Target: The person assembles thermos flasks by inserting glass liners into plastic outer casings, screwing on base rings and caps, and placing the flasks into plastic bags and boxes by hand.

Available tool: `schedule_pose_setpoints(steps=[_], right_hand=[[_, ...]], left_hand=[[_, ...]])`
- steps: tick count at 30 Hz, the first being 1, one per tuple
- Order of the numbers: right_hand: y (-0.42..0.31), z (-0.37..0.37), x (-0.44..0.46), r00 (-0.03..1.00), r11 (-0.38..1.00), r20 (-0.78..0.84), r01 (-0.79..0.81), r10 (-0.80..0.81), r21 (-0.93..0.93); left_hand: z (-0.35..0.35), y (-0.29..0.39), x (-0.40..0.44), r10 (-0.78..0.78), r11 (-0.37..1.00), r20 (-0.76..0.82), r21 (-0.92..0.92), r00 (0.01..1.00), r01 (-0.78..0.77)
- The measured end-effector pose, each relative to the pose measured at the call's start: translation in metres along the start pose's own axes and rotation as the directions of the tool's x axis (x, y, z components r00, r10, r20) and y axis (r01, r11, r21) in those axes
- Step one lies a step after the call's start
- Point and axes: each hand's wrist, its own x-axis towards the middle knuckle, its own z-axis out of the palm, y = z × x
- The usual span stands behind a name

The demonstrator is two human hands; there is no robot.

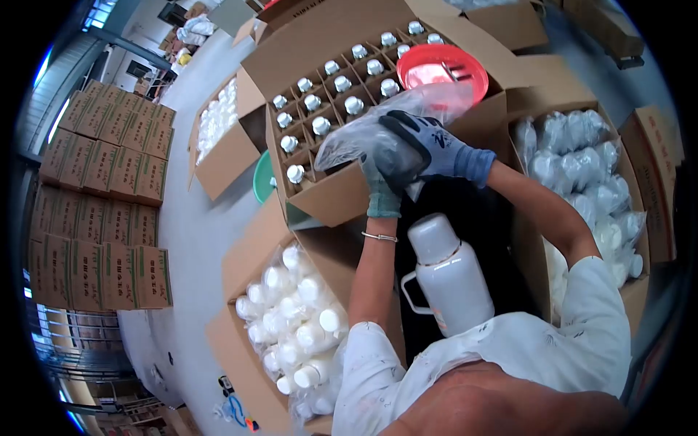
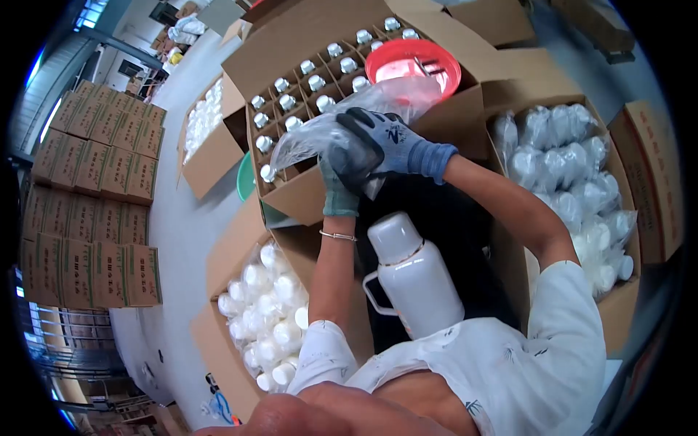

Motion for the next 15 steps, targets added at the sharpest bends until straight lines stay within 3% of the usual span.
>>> schedule_pose_setpoints(steps=[2,3,4,5,6,7,8,10,11,12,13,14,15], right_hand=[[0.022,0.018,-0.025,0.975,0.974,-0.120,-0.198,0.185,-0.108],[0.035,0.017,-0.040,0.943,0.966,-0.213,-0.251,0.257,0.054],[0.028,0.016,-0.051,0.829,0.921,-0.422,-0.389,0.367,0.038],[0.034,-0.004,-0.060,0.821,0.842,-0.234,-0.450,0.521,0.296],[0.054,0.002,-0.077,0.817,0.855,-0.261,-0.464,0.514,0.231],[0.062,0.006,-0.092,0.825,0.856,-0.238,-0.473,0.513,0.207],[0.067,0.011,-0.104,0.831,0.857,-0.215,-0.482,0.513,0.181],[0.067,0.026,-0.117,0.798,0.840,-0.300,-0.543,0.523,0.020],[0.068,0.032,-0.122,0.782,0.819,-0.344,-0.571,0.520,-0.059],[0.065,0.031,-0.123,0.798,0.832,-0.287,-0.555,0.530,-0.010],[0.060,0.025,-0.118,0.815,0.842,-0.230,-0.538,0.532,0.042],[0.055,0.019,-0.111,0.831,0.850,-0.177,-0.520,0.527,0.091],[0.041,0.016,-0.102,0.811,0.848,-0.249,-0.516,0.529,0.120]], left_hand=[[-0.036,-0.007,0.002,-0.017,1.000,0.070,-0.010,0.997,0.018],[-0.049,0.000,-0.002,0.006,0.998,0.094,0.066,0.996,-0.012],[-0.063,0.008,-0.006,0.029,0.989,0.118,0.140,0.993,-0.046],[-0.076,0.016,-0.010,0.052,0.974,0.141,0.211,0.989,-0.081],[-0.049,0.031,-0.029,0.001,1.000,0.029,-0.031,1.000,0.000],[-0.080,0.023,-0.032,0.169,0.912,0.081,0.366,0.982,-0.187],[-0.093,0.017,-0.041,0.217,0.751,0.144,0.607,0.966,-0.259],[-0.110,0.009,-0.057,0.232,0.247,0.309,0.898,0.922,-0.363],[-0.119,0.009,-0.062,0.240,0.099,0.356,0.916,0.903,-0.388],[-0.113,0.010,-0.072,0.258,0.450,0.166,0.851,0.952,-0.270],[-0.100,0.015,-0.082,0.208,0.742,-0.024,0.655,0.978,-0.142],[-0.090,0.018,-0.086,0.096,0.934,-0.182,0.355,0.979,-0.026],[-0.109,0.016,-0.081,0.270,0.771,-0.081,0.615,0.960,-0.165]])
